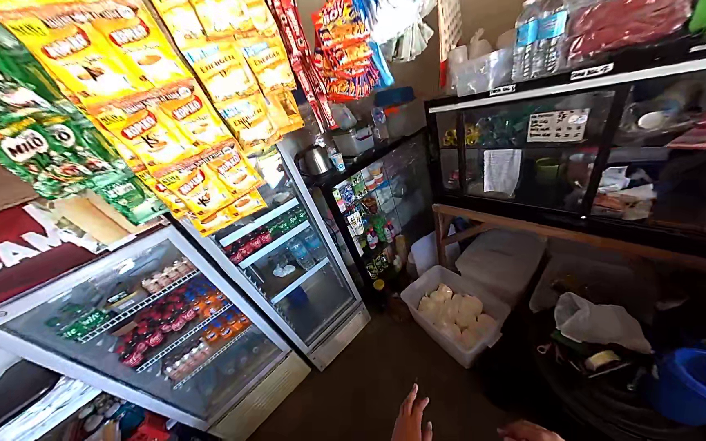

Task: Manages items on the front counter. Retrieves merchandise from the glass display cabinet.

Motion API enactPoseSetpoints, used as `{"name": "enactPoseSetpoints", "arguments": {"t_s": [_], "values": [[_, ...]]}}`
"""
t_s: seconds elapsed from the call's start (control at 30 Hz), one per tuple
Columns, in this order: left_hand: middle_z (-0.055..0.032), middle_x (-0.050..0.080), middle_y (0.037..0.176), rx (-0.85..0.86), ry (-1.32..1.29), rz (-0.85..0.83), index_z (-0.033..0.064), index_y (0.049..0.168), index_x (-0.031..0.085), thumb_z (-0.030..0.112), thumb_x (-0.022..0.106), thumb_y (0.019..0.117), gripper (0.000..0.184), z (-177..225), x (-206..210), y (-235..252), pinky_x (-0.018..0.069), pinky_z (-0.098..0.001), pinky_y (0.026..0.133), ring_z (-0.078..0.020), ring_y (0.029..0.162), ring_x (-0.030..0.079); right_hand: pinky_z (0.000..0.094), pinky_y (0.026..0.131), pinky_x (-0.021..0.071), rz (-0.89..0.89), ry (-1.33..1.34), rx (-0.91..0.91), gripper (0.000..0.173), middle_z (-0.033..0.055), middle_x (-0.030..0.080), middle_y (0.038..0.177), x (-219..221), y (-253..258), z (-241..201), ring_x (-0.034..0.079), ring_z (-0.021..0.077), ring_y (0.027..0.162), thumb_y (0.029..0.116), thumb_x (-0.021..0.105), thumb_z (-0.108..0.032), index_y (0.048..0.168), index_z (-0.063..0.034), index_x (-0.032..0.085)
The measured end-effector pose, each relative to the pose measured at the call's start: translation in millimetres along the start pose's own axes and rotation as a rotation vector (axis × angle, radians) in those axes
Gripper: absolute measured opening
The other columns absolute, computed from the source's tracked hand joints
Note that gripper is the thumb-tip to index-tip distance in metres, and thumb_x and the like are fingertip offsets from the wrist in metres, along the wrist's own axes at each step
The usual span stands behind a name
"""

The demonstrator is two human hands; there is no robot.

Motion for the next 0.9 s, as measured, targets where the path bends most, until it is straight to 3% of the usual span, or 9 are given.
{"name": "enactPoseSetpoints", "arguments": {"t_s": [0.03, 0.1, 0.17, 0.27, 0.43, 0.6, 0.7, 0.8, 0.9], "values": [[-0.0195, 0.033, 0.164, -0.034, -0.021, -0.068, 0.0035, 0.143, 0.057, 0.019, 0.058, 0.1017, 0.044, -7.2, 7.3, 3.8, 0.0363, -0.0454, 0.121, -0.0335, 0.148, 0.04, 0.0535, 0.11, 0.0474, 0.073, -0.009, -0.119, 0.033, 0.0175, 0.068, 0.131, 9.0, 21.3, 26.3, 0.064, 0.0332, 0.125, 0.1075, 0.054, -0.025, 0.127, -0.0041, 0.071], [-0.0199, 0.047, 0.155, -0.11, -0.06, -0.199, 0.0018, 0.139, 0.06, 0.021, 0.054, 0.1045, 0.041, -24.4, 21.8, 3.7, 0.0402, -0.0485, 0.117, -0.0335, 0.141, 0.05, 0.0539, 0.11, 0.0473, 0.046, -0.006, -0.169, 0.037, 0.0169, 0.068, 0.132, 11.7, 53.0, 46.8, 0.064, 0.0326, 0.125, 0.1082, 0.052, -0.031, 0.129, -0.0066, 0.07], [-0.0212, 0.068, 0.128, -0.223, -0.069, -0.329, -0.0014, 0.124, 0.069, 0.028, 0.047, 0.1085, 0.04, -47.6, 34.9, -0.7, 0.0481, -0.0528, 0.108, -0.0342, 0.12, 0.066, 0.055, 0.108, 0.0481, 0.034, -0.035, -0.176, 0.035, 0.0141, 0.07, 0.129, 6.4, 89.0, 59.8, 0.066, 0.0309, 0.122, 0.1069, 0.054, -0.032, 0.126, -0.0102, 0.072], [-0.0208, 0.075, 0.104, -0.486, -0.13, -0.514, -0.0031, 0.105, 0.073, 0.042, 0.033, 0.1115, 0.061, -87.2, 52.1, -12.3, 0.0518, -0.058, 0.097, -0.0355, 0.103, 0.072, 0.0508, 0.109, 0.0481, -0.028, -0.074, -0.168, 0.035, 0.0123, 0.07, 0.128, -17.8, 135.9, 61.1, 0.066, 0.0281, 0.122, 0.107, 0.054, -0.033, 0.128, -0.0115, 0.072], [-0.0246, 0.07, 0.118, -0.81, -0.237, -0.508, -0.0021, 0.12, 0.07, 0.041, 0.035, 0.112, 0.056, -151.7, 66.1, -19.2, 0.0479, -0.058, 0.103, -0.0385, 0.114, 0.067, 0.0494, 0.114, 0.0433, -0.104, -0.133, -0.127, 0.04, 0.012, 0.066, 0.135, -82.6, 210.3, 58.4, 0.06, 0.0273, 0.129, 0.1088, 0.049, -0.035, 0.133, -0.0111, 0.068], [-0.0242, 0.067, 0.127, -1.211, -0.371, -0.323, -0.0038, 0.127, 0.065, 0.036, 0.036, 0.1128, 0.051, -184.8, 73.8, -22.4, 0.046, -0.0534, 0.107, -0.0367, 0.121, 0.064, 0.0504, 0.116, 0.0406, -0.144, -0.162, -0.112, 0.042, 0.0133, 0.063, 0.139, -145.5, 273.4, 61.8, 0.057, 0.0292, 0.133, 0.1098, 0.045, -0.036, 0.137, -0.0108, 0.065], [-0.0281, 0.064, 0.128, -1.274, -0.408, -0.223, -0.0031, 0.135, 0.059, 0.024, 0.055, 0.1063, 0.04, -202.5, 78.9, 0.1, 0.0521, -0.0567, 0.1, -0.0412, 0.116, 0.065, 0.0506, 0.114, 0.0422, -0.138, -0.191, -0.093, 0.042, 0.0133, 0.064, 0.137, -174.8, 306.8, 75.7, 0.059, 0.0287, 0.131, 0.1092, 0.046, -0.038, 0.137, -0.0124, 0.065], [-0.0258, 0.063, 0.133, -1.261, -0.42, -0.219, -0.001, 0.137, 0.058, 0.023, 0.06, 0.1038, 0.041, -192.2, 58.8, 48.3, 0.0485, -0.0564, 0.105, -0.0396, 0.123, 0.062, 0.0525, 0.113, 0.0421, -0.145, -0.21, -0.067, 0.042, 0.0143, 0.064, 0.137, -193.7, 328.2, 84.7, 0.058, 0.0302, 0.131, 0.1092, 0.047, -0.038, 0.136, -0.0118, 0.066], [-0.0205, 0.07, 0.124, -1.167, -0.4, -0.191, 0.002, 0.129, 0.067, 0.022, 0.068, 0.0995, 0.035, -183.0, 36.5, 92.2, 0.0523, -0.0519, 0.102, -0.0345, 0.113, 0.068, 0.0538, 0.114, 0.0403, -0.168, -0.234, -0.03, 0.043, 0.0146, 0.062, 0.14, -204.6, 341.9, 87.2, 0.056, 0.0309, 0.134, 0.1093, 0.046, -0.038, 0.138, -0.0125, 0.064]]}}
Point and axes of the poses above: each hand's wrist, its own y-axis towards the middle knuckle, its own x-axis out of the palm, z = x × y, the point moved 6 cm from there along y, towards the middle knuckle
